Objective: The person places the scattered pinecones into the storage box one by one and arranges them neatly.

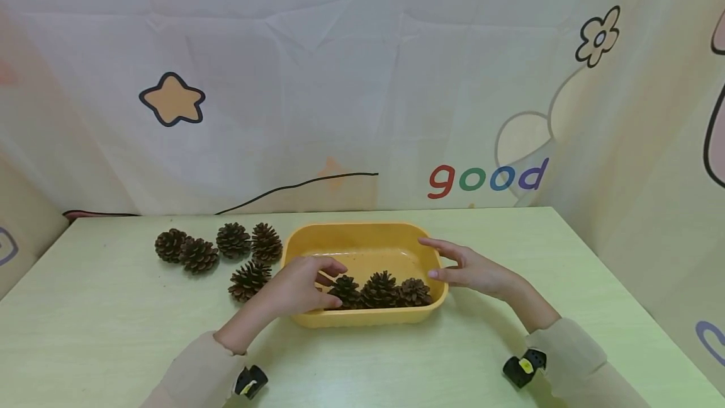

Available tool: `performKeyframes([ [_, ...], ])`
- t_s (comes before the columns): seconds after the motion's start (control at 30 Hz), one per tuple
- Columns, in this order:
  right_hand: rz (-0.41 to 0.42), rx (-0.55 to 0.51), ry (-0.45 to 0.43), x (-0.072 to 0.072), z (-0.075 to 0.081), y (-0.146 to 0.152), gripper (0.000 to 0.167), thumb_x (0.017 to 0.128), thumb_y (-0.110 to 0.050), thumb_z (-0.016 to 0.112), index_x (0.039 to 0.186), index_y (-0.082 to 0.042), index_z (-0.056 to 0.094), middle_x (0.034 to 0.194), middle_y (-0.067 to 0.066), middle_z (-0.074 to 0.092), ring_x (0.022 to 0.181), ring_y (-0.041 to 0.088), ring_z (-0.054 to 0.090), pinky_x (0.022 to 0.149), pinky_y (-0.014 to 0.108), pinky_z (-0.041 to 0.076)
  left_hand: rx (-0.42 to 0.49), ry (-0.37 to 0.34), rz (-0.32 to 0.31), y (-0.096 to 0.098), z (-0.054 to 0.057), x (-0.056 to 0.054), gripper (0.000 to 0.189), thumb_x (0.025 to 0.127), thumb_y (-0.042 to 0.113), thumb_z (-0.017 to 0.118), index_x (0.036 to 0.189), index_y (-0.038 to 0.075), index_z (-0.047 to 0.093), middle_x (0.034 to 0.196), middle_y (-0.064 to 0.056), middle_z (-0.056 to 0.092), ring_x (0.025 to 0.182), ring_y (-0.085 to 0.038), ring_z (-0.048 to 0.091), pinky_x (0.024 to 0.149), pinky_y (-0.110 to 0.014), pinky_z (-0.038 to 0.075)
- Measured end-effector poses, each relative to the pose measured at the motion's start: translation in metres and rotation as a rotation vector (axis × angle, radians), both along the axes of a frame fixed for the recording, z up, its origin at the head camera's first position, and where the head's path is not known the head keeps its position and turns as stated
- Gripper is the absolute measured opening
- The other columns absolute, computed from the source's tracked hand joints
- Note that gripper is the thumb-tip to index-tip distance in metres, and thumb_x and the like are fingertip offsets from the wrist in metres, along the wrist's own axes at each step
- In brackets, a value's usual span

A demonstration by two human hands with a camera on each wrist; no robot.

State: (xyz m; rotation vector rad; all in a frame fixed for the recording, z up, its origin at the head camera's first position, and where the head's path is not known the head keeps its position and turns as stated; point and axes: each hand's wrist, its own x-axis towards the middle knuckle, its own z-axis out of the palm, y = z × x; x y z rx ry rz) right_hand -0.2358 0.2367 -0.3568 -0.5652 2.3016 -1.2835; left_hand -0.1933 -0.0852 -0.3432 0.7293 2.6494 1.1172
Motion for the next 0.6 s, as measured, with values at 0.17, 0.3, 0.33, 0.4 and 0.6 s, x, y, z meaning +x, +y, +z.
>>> performKeyframes([
  [0.17, -0.006, 0.002, -0.003, 0.0, 0.0, 0.0, 0.068, 0.089, -0.027, 0.06, 0.145, -0.011, 0.025, 0.149, 0.023, 0.011, 0.129, 0.047, 0.024, 0.093, 0.047, 0.043, 0.027, 0.012, 0.029, -0.003, 0.003, 0.004, 0.044, 0.076, 0.009, 0.073, 0.117, 0.003, 0.058, 0.117, -0.011, 0.059, 0.099, -0.026, 0.059, 0.079, -0.031, 0.052],
  [0.3, -0.015, 0.002, -0.009, 0.0, 0.0, 0.0, 0.068, 0.088, -0.027, 0.06, 0.145, -0.012, 0.025, 0.149, 0.022, 0.01, 0.13, 0.047, 0.022, 0.093, 0.047, 0.043, 0.062, 0.025, 0.052, -0.007, 0.006, 0.006, 0.045, 0.075, 0.007, 0.073, 0.117, 0.003, 0.059, 0.115, -0.013, 0.06, 0.099, -0.026, 0.059, 0.079, -0.03, 0.053],
  [0.33, -0.017, 0.002, -0.01, 0.0, 0.0, -0.001, 0.068, 0.088, -0.028, 0.06, 0.145, -0.013, 0.025, 0.149, 0.022, 0.01, 0.13, 0.047, 0.021, 0.093, 0.047, 0.043, 0.066, 0.031, 0.056, -0.008, 0.007, 0.007, 0.045, 0.075, 0.008, 0.073, 0.117, 0.004, 0.059, 0.115, -0.013, 0.06, 0.099, -0.026, 0.06, 0.079, -0.03, 0.053],
  [0.4, -0.021, 0.003, -0.011, 0.001, 0.0, 0.0, 0.068, 0.088, -0.028, 0.061, 0.144, -0.013, 0.026, 0.149, 0.022, 0.011, 0.13, 0.047, 0.022, 0.093, 0.047, 0.043, 0.073, 0.046, 0.059, -0.011, 0.009, 0.007, 0.045, 0.076, 0.008, 0.073, 0.118, 0.004, 0.059, 0.114, -0.014, 0.06, 0.099, -0.027, 0.06, 0.079, -0.031, 0.053],
  [0.6, -0.019, 0.001, -0.006, 0.001, 0.0, 0.0, 0.068, 0.088, -0.027, 0.06, 0.144, -0.012, 0.026, 0.149, 0.023, 0.011, 0.13, 0.047, 0.021, 0.093, 0.047, 0.043, 0.104, 0.121, 0.092, -0.023, 0.014, 0.011, 0.042, 0.076, 0.011, 0.073, 0.115, 0.004, 0.06, 0.109, -0.015, 0.062, 0.097, -0.029, 0.061, 0.08, -0.034, 0.052],
])
